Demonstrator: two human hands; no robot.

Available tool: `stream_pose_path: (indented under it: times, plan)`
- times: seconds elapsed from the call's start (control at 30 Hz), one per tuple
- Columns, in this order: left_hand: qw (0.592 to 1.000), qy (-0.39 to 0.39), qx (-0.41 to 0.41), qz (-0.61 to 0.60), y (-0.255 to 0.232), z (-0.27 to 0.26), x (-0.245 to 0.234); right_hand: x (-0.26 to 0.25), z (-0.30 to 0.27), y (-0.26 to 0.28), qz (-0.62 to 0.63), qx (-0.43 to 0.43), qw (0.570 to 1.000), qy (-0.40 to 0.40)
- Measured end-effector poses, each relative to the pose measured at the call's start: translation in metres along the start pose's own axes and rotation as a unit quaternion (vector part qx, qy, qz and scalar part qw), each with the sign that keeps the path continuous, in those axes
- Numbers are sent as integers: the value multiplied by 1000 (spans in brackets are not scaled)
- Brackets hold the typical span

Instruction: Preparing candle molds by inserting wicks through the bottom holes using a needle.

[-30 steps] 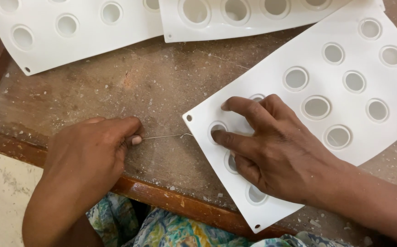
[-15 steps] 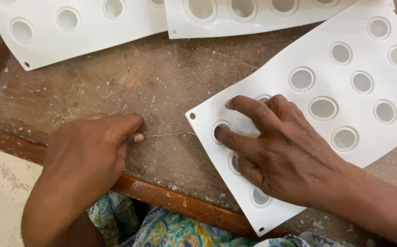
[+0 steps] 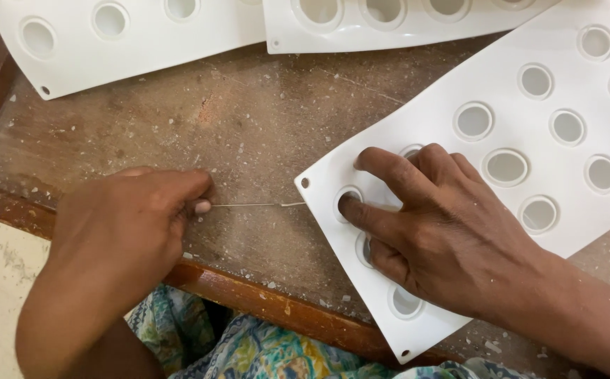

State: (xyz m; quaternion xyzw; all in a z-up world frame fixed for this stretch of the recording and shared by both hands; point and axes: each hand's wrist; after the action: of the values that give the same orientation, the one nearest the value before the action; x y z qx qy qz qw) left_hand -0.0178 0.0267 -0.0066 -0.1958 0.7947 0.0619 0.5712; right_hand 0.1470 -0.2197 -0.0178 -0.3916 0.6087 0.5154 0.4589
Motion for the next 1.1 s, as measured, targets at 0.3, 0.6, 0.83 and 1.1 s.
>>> stream_pose_path:
  times: [0.3, 0.6, 0.83, 1.1]
  plan:
    - [987, -141, -74, -22, 23, -26, -11, 13, -7, -5, -37, -3, 998, -41]
    - [970, -225, 52, -81, -22, -25, -20, -13, -15, -17, 195, 82, 974, -76]
    - [936, -239, 71, -247, -54, -25, -16, -42, -31, -34, 419, -64, 893, -152]
    - [885, -292, 307, -192, -108, -20, -62, -72, -80, -46, 127, 99, 986, -45]
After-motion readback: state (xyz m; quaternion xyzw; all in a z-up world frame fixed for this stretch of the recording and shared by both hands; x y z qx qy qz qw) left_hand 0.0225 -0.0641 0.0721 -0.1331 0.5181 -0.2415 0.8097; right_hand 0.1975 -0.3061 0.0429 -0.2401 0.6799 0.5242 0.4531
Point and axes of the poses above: each hand's wrist, its own z-axis towards the middle knuckle, its own x-axis out of the palm, y = z × x, and after that the axes turned 8 degrees about y, right-handed
